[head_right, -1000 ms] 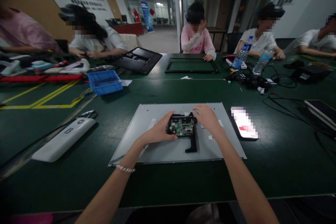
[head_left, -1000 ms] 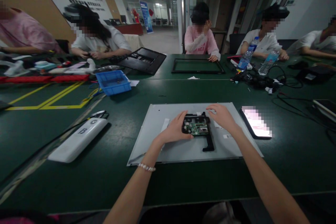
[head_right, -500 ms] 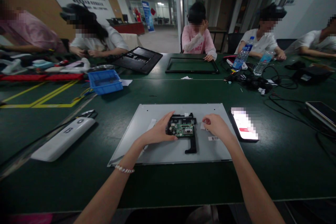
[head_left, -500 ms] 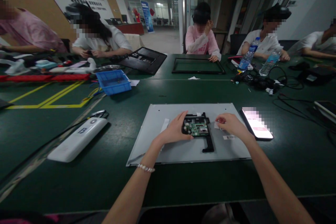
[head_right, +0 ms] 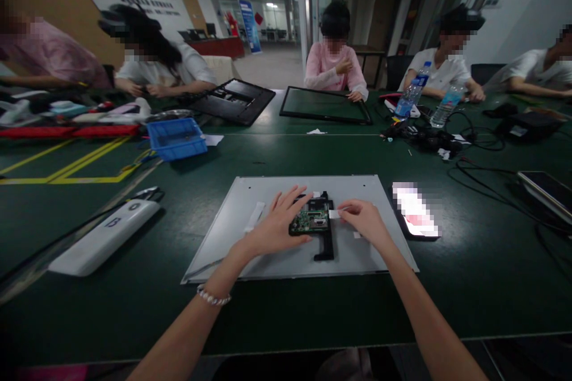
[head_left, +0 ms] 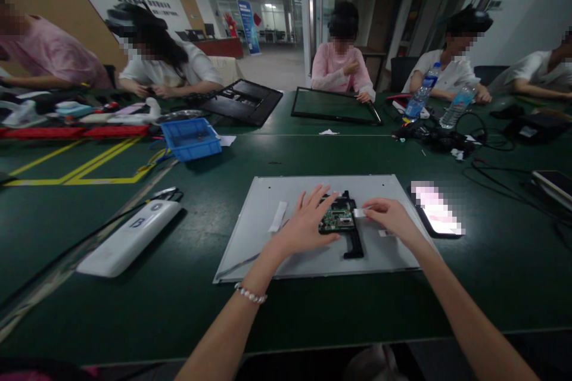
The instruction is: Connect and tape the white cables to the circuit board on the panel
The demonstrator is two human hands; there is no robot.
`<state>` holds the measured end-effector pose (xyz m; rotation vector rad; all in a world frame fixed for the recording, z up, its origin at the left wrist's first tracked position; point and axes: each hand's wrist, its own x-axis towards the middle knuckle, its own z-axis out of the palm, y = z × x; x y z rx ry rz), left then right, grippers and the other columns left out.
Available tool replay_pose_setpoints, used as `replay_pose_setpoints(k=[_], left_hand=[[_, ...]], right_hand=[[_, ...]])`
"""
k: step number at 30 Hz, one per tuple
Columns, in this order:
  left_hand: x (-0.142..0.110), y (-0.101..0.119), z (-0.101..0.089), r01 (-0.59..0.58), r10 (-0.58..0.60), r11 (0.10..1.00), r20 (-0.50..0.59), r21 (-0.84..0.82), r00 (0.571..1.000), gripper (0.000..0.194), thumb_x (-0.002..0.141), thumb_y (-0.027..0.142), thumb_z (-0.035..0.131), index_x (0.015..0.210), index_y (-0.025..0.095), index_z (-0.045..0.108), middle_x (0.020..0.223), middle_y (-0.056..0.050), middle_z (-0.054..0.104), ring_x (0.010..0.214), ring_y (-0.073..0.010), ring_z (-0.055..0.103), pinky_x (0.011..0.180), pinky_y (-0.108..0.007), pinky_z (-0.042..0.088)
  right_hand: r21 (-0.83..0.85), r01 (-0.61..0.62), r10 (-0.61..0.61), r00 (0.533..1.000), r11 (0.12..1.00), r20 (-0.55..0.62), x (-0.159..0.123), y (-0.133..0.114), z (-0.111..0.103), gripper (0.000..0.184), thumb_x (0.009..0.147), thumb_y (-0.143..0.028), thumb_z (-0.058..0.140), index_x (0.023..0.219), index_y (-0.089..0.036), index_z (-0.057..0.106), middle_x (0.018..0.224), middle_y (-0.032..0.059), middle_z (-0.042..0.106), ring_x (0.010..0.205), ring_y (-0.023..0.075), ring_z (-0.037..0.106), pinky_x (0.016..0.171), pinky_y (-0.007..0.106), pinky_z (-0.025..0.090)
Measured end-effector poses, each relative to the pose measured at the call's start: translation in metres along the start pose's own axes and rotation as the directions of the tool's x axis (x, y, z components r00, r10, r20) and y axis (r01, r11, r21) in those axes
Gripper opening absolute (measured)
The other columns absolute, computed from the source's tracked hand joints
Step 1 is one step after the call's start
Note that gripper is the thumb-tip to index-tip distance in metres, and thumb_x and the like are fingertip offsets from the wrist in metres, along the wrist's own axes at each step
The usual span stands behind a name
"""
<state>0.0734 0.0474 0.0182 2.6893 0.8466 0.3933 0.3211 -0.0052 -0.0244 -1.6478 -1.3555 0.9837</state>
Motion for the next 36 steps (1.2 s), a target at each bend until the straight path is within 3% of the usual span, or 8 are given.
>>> replay_pose_setpoints(k=[4, 7, 16, 26, 36], left_hand=[[0.004, 0.019, 0.01, -0.079, 0.08, 0.996, -0.024, 0.052, 0.996, 0.052, 0.089, 0.035, 0.046, 0.137, 0.025, 0.029, 0.143, -0.007, 0.033, 0.135, -0.0237, 0.023, 0.112, -0.045, 0.017], [0.006, 0.027, 0.017, -0.118, 0.121, 0.985, -0.014, 0.125, 0.993, 0.04, 0.091, 0.031, 0.043, 0.13, 0.024, 0.038, 0.132, -0.007, 0.044, 0.13, -0.0234, 0.032, 0.11, -0.046, 0.02], [0.01, 0.032, 0.026, -0.156, 0.159, 0.956, 0.005, 0.248, 0.987, 0.03, 0.091, 0.024, 0.041, 0.121, 0.023, 0.048, 0.12, -0.007, 0.049, 0.119, -0.0231, 0.04, 0.106, -0.045, 0.024], [0.01, 0.033, 0.022, -0.131, 0.134, 0.96, 0.005, 0.245, 0.991, 0.039, 0.092, 0.026, 0.041, 0.13, 0.021, 0.038, 0.121, -0.008, 0.049, 0.115, -0.0236, 0.042, 0.102, -0.042, 0.029], [0.011, 0.033, 0.021, -0.159, 0.158, 0.967, 0.022, 0.198, 0.987, 0.029, 0.092, 0.022, 0.037, 0.118, 0.026, 0.051, 0.119, -0.006, 0.049, 0.116, -0.0227, 0.042, 0.103, -0.044, 0.029]], right_hand=[[0.003, 0.065, -0.065, 0.997, 0.998, 0.051, 0.001, 0.005, 0.008, 0.02, 0.072, -0.03, 0.06, 0.087, -0.018, 0.067, 0.074, 0.0035, 0.07, 0.067, 0.0163, 0.065, 0.067, 0.029, 0.05], [-0.01, 0.076, -0.075, 0.996, 0.997, 0.052, 0.001, 0.007, 0.009, 0.018, 0.073, -0.03, 0.06, 0.084, -0.018, 0.067, 0.073, 0.0034, 0.07, 0.065, 0.0165, 0.064, 0.064, 0.029, 0.05], [-0.095, 0.131, -0.13, 0.991, 0.987, 0.019, -0.002, 0.002, 0.011, 0.016, 0.073, -0.029, 0.06, 0.081, -0.018, 0.068, 0.073, 0.0027, 0.07, 0.067, 0.0159, 0.064, 0.064, 0.027, 0.048], [-0.023, 0.064, -0.063, 0.997, 0.998, 0.048, 0.002, 0.012, 0.005, 0.018, 0.073, -0.027, 0.06, 0.087, -0.017, 0.066, 0.075, 0.004, 0.071, 0.064, 0.0159, 0.064, 0.063, 0.028, 0.05], [-0.09, 0.111, -0.109, 0.994, 0.99, 0.03, -0.008, -0.005, 0.009, 0.014, 0.074, -0.028, 0.059, 0.081, -0.018, 0.067, 0.071, 0.0028, 0.069, 0.061, 0.015, 0.063, 0.058, 0.026, 0.048]])
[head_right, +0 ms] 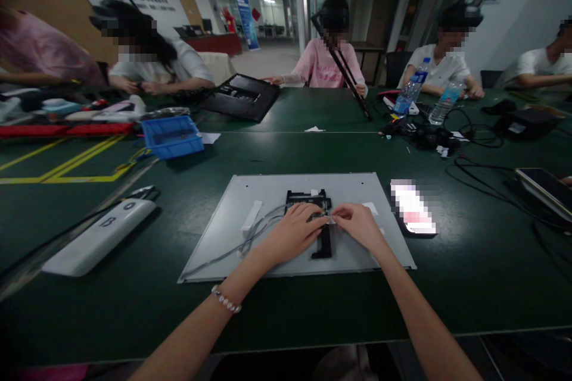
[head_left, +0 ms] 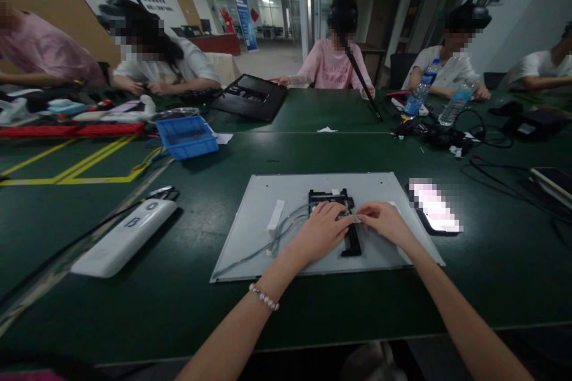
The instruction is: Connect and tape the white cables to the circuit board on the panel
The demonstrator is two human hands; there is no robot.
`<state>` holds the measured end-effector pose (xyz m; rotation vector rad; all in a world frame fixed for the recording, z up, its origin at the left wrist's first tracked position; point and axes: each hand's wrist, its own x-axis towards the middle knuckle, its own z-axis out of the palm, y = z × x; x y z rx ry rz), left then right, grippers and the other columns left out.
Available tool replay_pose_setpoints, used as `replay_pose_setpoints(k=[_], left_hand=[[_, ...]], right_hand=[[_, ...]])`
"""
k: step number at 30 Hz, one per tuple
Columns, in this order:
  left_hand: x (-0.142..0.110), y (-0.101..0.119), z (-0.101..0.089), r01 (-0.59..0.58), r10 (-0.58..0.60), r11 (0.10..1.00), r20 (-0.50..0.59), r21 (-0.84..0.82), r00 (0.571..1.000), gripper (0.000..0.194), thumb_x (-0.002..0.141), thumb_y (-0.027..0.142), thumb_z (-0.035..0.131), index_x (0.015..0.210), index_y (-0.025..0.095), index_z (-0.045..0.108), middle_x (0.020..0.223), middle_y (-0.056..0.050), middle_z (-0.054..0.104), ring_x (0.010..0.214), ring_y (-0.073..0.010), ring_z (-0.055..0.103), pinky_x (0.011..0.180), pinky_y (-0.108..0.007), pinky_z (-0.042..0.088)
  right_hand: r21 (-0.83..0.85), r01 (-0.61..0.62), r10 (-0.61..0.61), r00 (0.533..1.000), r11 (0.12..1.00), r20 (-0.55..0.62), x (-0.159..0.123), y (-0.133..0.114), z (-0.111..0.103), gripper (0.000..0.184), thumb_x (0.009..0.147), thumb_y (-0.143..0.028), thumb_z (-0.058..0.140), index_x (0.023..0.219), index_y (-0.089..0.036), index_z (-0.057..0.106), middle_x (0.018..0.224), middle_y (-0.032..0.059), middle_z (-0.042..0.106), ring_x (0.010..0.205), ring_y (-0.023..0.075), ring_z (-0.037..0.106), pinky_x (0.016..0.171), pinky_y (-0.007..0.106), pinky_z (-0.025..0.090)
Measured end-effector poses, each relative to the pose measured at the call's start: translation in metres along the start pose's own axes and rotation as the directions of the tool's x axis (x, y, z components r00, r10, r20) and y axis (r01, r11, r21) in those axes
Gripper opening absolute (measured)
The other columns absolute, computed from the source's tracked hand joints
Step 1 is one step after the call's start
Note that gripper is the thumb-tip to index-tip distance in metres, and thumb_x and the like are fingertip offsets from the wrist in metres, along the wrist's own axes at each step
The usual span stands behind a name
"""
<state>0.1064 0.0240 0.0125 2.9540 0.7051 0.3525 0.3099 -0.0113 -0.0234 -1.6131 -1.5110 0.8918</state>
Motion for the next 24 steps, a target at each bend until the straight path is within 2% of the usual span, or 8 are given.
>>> replay_pose_setpoints(k=[8, 13, 17, 21, 24], left_hand=[[0.001, -0.001, 0.002, 0.001, -0.001, 1.0, -0.009, -0.007, 1.0, 0.027, 0.092, 0.022, 0.039, 0.115, 0.024, 0.052, 0.119, -0.006, 0.049, 0.115, -0.0228, 0.043, 0.1, -0.042, 0.033], [0.0, -0.002, 0.003, -0.003, 0.003, 1.0, -0.016, -0.024, 1.0, 0.03, 0.092, 0.021, 0.038, 0.118, 0.025, 0.051, 0.119, -0.006, 0.05, 0.115, -0.0229, 0.043, 0.099, -0.043, 0.033], [0.0, 0.0, 0.003, -0.001, 0.001, 1.0, -0.011, -0.017, 1.0, 0.034, 0.092, 0.022, 0.039, 0.124, 0.025, 0.047, 0.12, -0.006, 0.05, 0.117, -0.0229, 0.042, 0.103, -0.044, 0.029], [0.0, 0.0, -0.006, 0.034, -0.036, 0.999, -0.051, -0.042, 0.998, 0.036, 0.091, 0.027, 0.043, 0.127, 0.024, 0.043, 0.124, -0.006, 0.048, 0.121, -0.0236, 0.039, 0.106, -0.046, 0.025], [-0.002, -0.013, -0.021, 0.116, -0.13, 0.987, -0.129, -0.111, 0.983, 0.034, 0.092, 0.028, 0.04, 0.125, 0.022, 0.045, 0.124, -0.007, 0.05, 0.118, -0.0225, 0.043, 0.102, -0.042, 0.032]], right_hand=[[-0.163, 0.108, -0.121, 0.99, 0.981, -0.068, -0.001, 0.002, 0.001, 0.015, 0.073, -0.027, 0.062, 0.084, -0.02, 0.068, 0.091, 0.0039, 0.067, 0.062, 0.0129, 0.059, 0.064, 0.027, 0.048], [-0.182, 0.115, -0.12, 0.993, 0.977, -0.02, -0.001, 0.0, 0.0, 0.012, 0.073, -0.024, 0.061, 0.082, -0.021, 0.068, 0.089, 0.0032, 0.066, 0.064, 0.0132, 0.059, 0.066, 0.028, 0.048], [-0.152, 0.123, -0.128, 0.991, 0.981, -0.026, -0.001, 0.0, -0.001, 0.013, 0.073, -0.025, 0.059, 0.081, -0.021, 0.068, 0.089, 0.0032, 0.066, 0.066, 0.0139, 0.06, 0.067, 0.029, 0.048], [-0.093, 0.109, -0.116, 0.991, 0.99, -0.072, -0.001, 0.001, -0.004, 0.016, 0.075, -0.028, 0.057, 0.083, -0.021, 0.068, 0.087, 0.0027, 0.068, 0.064, 0.0142, 0.06, 0.065, 0.028, 0.047], [-0.069, 0.087, -0.094, 0.991, 0.994, -0.098, -0.001, -0.001, -0.007, 0.018, 0.075, -0.03, 0.057, 0.085, -0.02, 0.068, 0.083, 0.0025, 0.068, 0.062, 0.0144, 0.059, 0.062, 0.028, 0.046]])
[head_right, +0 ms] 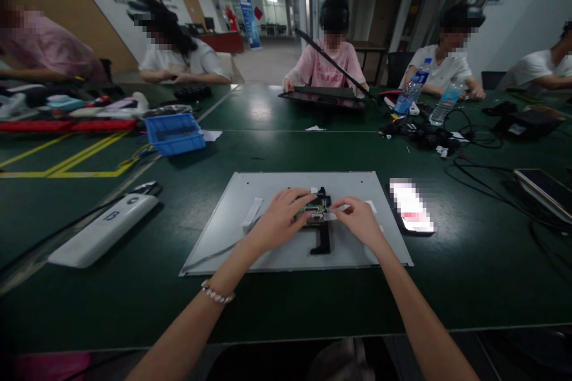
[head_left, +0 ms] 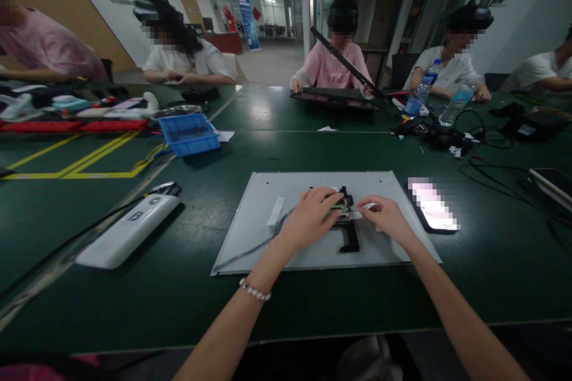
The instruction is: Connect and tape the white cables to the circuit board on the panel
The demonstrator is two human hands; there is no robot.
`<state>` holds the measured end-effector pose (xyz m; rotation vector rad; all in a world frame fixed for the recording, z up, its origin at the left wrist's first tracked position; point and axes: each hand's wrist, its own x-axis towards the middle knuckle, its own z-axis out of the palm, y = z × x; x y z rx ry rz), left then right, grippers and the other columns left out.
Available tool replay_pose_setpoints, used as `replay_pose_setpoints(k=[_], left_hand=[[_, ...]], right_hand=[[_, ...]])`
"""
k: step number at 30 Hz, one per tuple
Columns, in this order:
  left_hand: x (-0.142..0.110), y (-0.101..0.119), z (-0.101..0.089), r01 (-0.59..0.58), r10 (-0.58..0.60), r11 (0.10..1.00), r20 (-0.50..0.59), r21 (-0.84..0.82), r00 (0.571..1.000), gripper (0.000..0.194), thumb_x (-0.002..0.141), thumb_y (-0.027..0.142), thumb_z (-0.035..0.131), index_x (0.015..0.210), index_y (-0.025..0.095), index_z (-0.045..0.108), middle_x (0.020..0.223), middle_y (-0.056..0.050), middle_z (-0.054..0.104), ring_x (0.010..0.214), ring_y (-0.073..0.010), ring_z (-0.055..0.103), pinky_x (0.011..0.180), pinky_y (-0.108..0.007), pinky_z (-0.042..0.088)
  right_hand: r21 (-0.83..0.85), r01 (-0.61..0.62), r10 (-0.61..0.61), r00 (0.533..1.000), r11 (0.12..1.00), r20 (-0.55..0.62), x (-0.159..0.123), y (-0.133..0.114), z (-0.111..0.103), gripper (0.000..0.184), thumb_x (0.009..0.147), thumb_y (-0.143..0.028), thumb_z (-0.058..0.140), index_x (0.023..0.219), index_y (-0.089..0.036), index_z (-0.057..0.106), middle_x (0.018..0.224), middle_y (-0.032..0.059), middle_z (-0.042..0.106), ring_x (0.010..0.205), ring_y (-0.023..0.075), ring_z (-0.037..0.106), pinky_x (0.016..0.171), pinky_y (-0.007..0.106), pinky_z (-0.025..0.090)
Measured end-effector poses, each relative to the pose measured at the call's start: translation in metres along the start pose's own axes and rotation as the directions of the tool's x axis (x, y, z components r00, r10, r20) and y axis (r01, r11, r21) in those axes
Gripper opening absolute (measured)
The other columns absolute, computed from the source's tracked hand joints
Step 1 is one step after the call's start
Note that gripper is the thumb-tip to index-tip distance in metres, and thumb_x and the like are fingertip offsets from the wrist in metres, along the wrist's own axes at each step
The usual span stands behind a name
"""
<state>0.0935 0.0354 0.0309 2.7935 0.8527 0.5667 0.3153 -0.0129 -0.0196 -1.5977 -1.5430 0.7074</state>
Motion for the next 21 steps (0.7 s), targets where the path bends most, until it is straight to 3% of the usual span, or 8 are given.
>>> replay_pose_setpoints(k=[4, 7, 9, 15, 21], left_hand=[[-0.008, -0.041, -0.024, 0.213, -0.223, 0.973, -0.122, -0.087, 0.967, 0.03, 0.091, 0.024, 0.038, 0.117, 0.02, 0.051, 0.116, -0.006, 0.054, 0.103, -0.0197, 0.054, 0.091, -0.035, 0.044], [-0.024, -0.076, -0.033, 0.334, -0.345, 0.935, -0.086, -0.122, 0.935, 0.031, 0.085, 0.024, 0.045, 0.115, 0.02, 0.052, 0.117, -0.006, 0.053, 0.078, -0.0146, 0.06, 0.08, -0.033, 0.049], [-0.036, -0.091, -0.034, 0.361, -0.371, 0.922, -0.05, -0.14, 0.927, 0.035, 0.082, 0.025, 0.047, 0.117, 0.02, 0.051, 0.12, -0.006, 0.051, 0.075, -0.0132, 0.06, 0.08, -0.033, 0.049], [-0.055, -0.109, -0.022, 0.417, -0.417, 0.892, 0.038, -0.175, 0.908, 0.042, 0.077, 0.026, 0.051, 0.119, 0.019, 0.051, 0.117, -0.008, 0.052, 0.071, -0.013, 0.059, 0.079, -0.032, 0.048], [-0.057, -0.12, -0.008, 0.391, -0.394, 0.906, 0.014, -0.163, 0.919, 0.038, 0.073, 0.019, 0.052, 0.111, 0.019, 0.057, 0.104, -0.006, 0.057, 0.069, -0.0129, 0.057, 0.074, -0.029, 0.046]], right_hand=[[-0.001, 0.005, -0.005, 1.0, 1.0, -0.016, -0.001, -0.003, -0.003, 0.019, 0.075, -0.029, 0.055, 0.086, -0.019, 0.068, 0.081, 0.0023, 0.068, 0.064, 0.0149, 0.06, 0.064, 0.028, 0.045], [-0.016, -0.004, 0.004, 1.0, 1.0, -0.012, -0.002, -0.003, -0.002, 0.02, 0.076, -0.029, 0.055, 0.086, -0.019, 0.068, 0.078, 0.002, 0.068, 0.063, 0.0147, 0.059, 0.063, 0.028, 0.046], [-0.04, -0.003, 0.003, 1.0, 0.999, 0.011, -0.003, -0.003, 0.0, 0.019, 0.076, -0.03, 0.055, 0.086, -0.02, 0.068, 0.079, 0.0022, 0.067, 0.062, 0.0142, 0.059, 0.063, 0.028, 0.046], [-0.093, 0.051, -0.042, 0.995, 0.994, 0.096, -0.004, -0.001, 0.003, 0.025, 0.073, -0.027, 0.061, 0.097, -0.021, 0.067, 0.103, 0.005, 0.064, 0.065, 0.013, 0.059, 0.065, 0.028, 0.048], [-0.082, 0.04, -0.031, 0.994, 0.996, 0.102, -0.004, 0.001, 0.004, 0.022, 0.074, -0.026, 0.06, 0.095, -0.021, 0.067, 0.1, 0.0043, 0.064, 0.067, 0.0135, 0.059, 0.067, 0.029, 0.048]])
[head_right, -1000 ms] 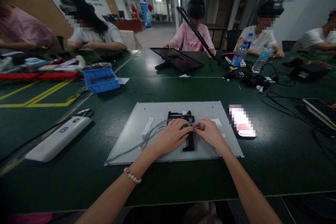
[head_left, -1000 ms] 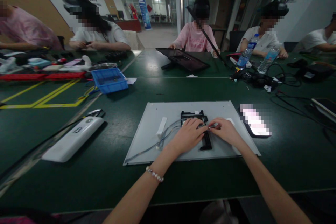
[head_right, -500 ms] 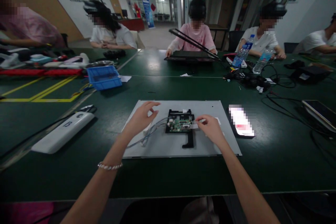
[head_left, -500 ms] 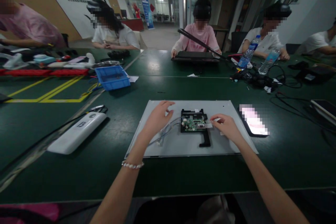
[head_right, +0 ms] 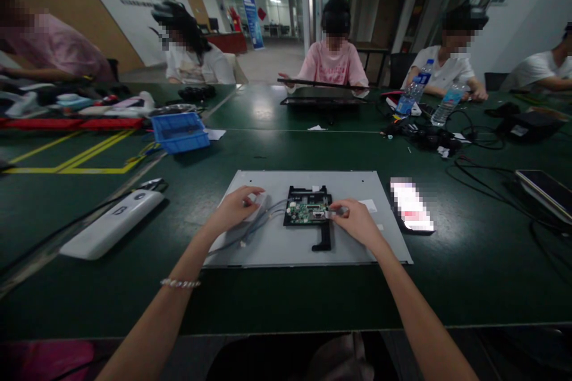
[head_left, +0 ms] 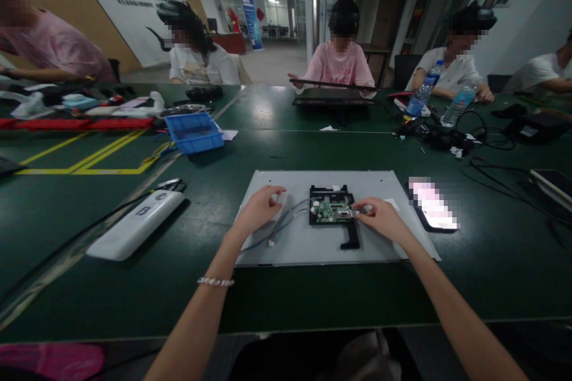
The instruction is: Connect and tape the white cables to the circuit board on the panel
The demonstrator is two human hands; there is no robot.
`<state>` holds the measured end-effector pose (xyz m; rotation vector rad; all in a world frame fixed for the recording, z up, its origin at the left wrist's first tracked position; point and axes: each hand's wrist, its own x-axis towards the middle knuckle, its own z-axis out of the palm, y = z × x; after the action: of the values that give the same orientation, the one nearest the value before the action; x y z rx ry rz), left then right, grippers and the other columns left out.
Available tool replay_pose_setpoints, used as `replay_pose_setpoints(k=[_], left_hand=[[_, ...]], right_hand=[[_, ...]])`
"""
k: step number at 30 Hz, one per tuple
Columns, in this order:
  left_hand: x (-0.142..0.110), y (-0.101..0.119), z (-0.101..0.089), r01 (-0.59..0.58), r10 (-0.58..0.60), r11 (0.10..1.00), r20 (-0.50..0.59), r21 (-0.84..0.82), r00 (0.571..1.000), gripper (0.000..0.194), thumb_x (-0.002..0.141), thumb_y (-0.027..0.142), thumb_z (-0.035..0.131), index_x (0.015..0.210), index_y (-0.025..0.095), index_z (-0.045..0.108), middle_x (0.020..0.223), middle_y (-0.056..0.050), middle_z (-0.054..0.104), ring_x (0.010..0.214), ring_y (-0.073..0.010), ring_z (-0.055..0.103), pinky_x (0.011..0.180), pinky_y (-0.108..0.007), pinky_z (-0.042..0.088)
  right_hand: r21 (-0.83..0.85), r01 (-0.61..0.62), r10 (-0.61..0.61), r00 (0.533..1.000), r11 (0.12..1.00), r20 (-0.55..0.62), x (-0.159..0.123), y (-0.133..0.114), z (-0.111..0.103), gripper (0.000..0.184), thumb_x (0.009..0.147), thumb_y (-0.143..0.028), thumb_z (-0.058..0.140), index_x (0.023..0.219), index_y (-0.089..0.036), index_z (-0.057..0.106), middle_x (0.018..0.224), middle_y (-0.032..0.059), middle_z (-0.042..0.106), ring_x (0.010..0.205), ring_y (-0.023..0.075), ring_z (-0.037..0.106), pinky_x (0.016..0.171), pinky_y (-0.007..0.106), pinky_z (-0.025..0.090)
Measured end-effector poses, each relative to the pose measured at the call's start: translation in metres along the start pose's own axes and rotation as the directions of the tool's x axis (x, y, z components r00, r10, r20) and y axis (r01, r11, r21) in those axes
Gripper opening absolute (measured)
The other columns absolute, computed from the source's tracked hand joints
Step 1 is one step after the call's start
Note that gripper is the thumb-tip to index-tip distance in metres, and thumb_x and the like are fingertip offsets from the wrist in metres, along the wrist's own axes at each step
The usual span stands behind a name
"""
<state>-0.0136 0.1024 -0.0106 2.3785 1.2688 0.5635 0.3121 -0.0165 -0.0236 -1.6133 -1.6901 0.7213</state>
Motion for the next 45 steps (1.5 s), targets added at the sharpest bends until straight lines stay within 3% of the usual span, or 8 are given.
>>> replay_pose_setpoints(k=[8, 15, 19, 29, 34, 36, 40, 45], left_hand=[[0.0, 0.008, -0.008, 0.021, -0.024, 0.998, -0.051, -0.052, 0.998, 0.02, 0.077, 0.025, 0.05, 0.086, 0.018, 0.066, 0.089, -0.006, 0.064, 0.076, -0.0164, 0.058, 0.072, -0.029, 0.045], [-0.008, 0.021, -0.034, 0.17, -0.207, 0.901, -0.052, -0.4, 0.977, 0.021, 0.077, 0.034, 0.056, 0.088, 0.019, 0.066, 0.089, -0.004, 0.067, 0.077, -0.0165, 0.058, 0.068, -0.029, 0.044], [-0.012, 0.024, -0.037, 0.189, -0.238, 0.862, -0.046, -0.47, 0.97, 0.022, 0.077, 0.035, 0.057, 0.089, 0.019, 0.066, 0.09, -0.003, 0.067, 0.074, -0.0153, 0.057, 0.064, -0.027, 0.043], [-0.006, 0.026, -0.014, 0.093, -0.093, 0.978, 0.007, -0.189, 0.996, 0.018, 0.078, 0.032, 0.054, 0.084, 0.02, 0.066, 0.087, -0.003, 0.067, 0.077, -0.0177, 0.059, 0.067, -0.03, 0.044], [-0.01, 0.029, -0.014, 0.054, -0.065, 0.993, -0.104, -0.102, 0.992, 0.032, 0.073, 0.026, 0.058, 0.105, 0.022, 0.059, 0.106, -0.004, 0.06, 0.082, -0.017, 0.057, 0.069, -0.03, 0.045], [-0.012, 0.034, -0.017, 0.011, -0.021, 0.997, -0.128, -0.076, 0.992, 0.031, 0.074, 0.025, 0.056, 0.105, 0.022, 0.057, 0.107, -0.004, 0.057, 0.083, -0.0166, 0.055, 0.071, -0.03, 0.044], [-0.015, 0.041, -0.02, -0.061, 0.063, 0.997, 0.049, -0.046, 0.997, 0.018, 0.076, 0.028, 0.056, 0.092, 0.021, 0.056, 0.093, -0.002, 0.058, 0.085, -0.0176, 0.054, 0.076, -0.031, 0.043], [-0.018, 0.04, -0.012, -0.087, 0.091, 0.996, 0.197, -0.028, 0.976, 0.023, 0.07, 0.032, 0.061, 0.089, 0.021, 0.055, 0.092, -0.004, 0.056, 0.089, -0.0211, 0.052, 0.08, -0.034, 0.04]], right_hand=[[-0.013, 0.022, -0.022, 1.0, 1.0, -0.006, 0.001, 0.004, 0.002, 0.021, 0.073, -0.026, 0.06, 0.092, -0.022, 0.068, 0.1, 0.0046, 0.064, 0.067, 0.0139, 0.059, 0.067, 0.03, 0.049], [-0.022, 0.026, -0.026, 0.999, 0.999, -0.043, 0.001, 0.0, 0.0, 0.021, 0.073, -0.024, 0.059, 0.092, -0.022, 0.068, 0.098, 0.0044, 0.064, 0.065, 0.0135, 0.059, 0.066, 0.03, 0.047], [-0.026, 0.027, -0.029, 0.997, 0.999, -0.075, 0.001, -0.002, -0.002, 0.02, 0.075, -0.024, 0.056, 0.092, -0.023, 0.068, 0.1, 0.0035, 0.064, 0.065, 0.0132, 0.059, 0.068, 0.03, 0.047], [-0.005, 0.048, -0.048, 0.984, 0.999, -0.173, -0.002, -0.012, -0.004, 0.02, 0.078, -0.025, 0.053, 0.093, -0.022, 0.066, 0.1, 0.0035, 0.063, 0.065, 0.0128, 0.059, 0.067, 0.029, 0.047], [-0.018, 0.064, -0.066, 0.984, 0.998, -0.167, -0.002, -0.012, -0.003, 0.021, 0.079, -0.024, 0.052, 0.093, -0.022, 0.066, 0.1, 0.0038, 0.063, 0.066, 0.0133, 0.058, 0.069, 0.029, 0.047], [-0.027, 0.07, -0.073, 0.983, 0.997, -0.168, -0.002, -0.013, -0.004, 0.021, 0.079, -0.023, 0.05, 0.093, -0.022, 0.066, 0.1, 0.0037, 0.063, 0.067, 0.0133, 0.058, 0.068, 0.029, 0.047], [-0.036, 0.068, -0.073, 0.983, 0.997, -0.166, -0.002, -0.014, -0.004, 0.021, 0.079, -0.023, 0.05, 0.093, -0.022, 0.067, 0.099, 0.0039, 0.063, 0.066, 0.0134, 0.058, 0.069, 0.029, 0.047], [-0.043, 0.067, -0.073, 0.984, 0.997, -0.164, -0.002, -0.016, -0.002, 0.021, 0.079, -0.024, 0.05, 0.091, -0.023, 0.067, 0.1, 0.0045, 0.064, 0.068, 0.0145, 0.058, 0.07, 0.03, 0.047]])
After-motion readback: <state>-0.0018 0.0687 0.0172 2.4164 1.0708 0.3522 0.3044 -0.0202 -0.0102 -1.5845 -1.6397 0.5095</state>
